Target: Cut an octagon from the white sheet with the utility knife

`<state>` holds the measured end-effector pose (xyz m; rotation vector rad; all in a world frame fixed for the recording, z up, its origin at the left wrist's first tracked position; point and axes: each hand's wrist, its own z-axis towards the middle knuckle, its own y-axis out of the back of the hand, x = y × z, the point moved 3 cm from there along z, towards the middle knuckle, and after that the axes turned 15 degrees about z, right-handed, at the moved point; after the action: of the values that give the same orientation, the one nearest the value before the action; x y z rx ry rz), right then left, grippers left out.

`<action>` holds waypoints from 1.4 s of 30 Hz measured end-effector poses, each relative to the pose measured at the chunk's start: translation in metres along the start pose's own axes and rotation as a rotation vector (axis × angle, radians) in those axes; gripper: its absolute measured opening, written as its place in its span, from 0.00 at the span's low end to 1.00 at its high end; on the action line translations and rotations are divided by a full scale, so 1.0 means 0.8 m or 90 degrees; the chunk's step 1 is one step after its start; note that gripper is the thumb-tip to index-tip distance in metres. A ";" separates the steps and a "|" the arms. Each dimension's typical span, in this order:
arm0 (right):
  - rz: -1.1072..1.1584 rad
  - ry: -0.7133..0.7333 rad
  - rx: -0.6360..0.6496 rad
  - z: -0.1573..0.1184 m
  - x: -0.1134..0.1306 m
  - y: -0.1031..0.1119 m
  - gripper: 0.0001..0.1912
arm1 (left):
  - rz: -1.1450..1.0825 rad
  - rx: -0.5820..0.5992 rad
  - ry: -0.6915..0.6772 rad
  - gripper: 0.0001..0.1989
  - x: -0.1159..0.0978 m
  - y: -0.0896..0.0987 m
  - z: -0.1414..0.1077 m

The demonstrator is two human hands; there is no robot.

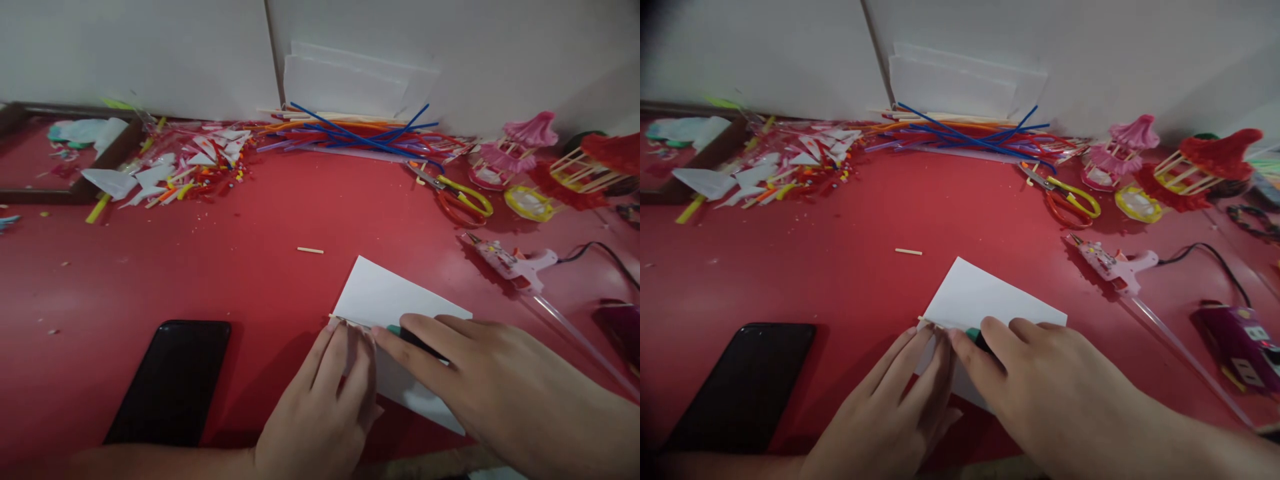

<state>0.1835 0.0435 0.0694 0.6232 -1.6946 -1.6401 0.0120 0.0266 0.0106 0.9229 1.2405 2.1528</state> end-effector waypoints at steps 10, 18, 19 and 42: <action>0.006 0.012 0.015 0.005 -0.004 0.004 0.35 | 0.005 0.017 -0.018 0.22 0.001 0.002 0.001; 0.038 0.008 0.018 0.002 -0.009 0.007 0.38 | 0.014 0.012 -0.017 0.24 0.002 0.003 0.005; 0.042 0.006 0.022 0.002 -0.010 0.007 0.38 | 0.017 0.010 -0.017 0.24 0.002 0.004 0.006; 0.157 -0.062 0.109 -0.020 -0.028 0.003 0.44 | 0.026 0.022 -0.037 0.30 0.002 0.003 0.003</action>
<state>0.2101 0.0502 0.0677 0.4003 -1.9141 -1.3824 0.0129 0.0281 0.0141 1.0259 1.2438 2.1269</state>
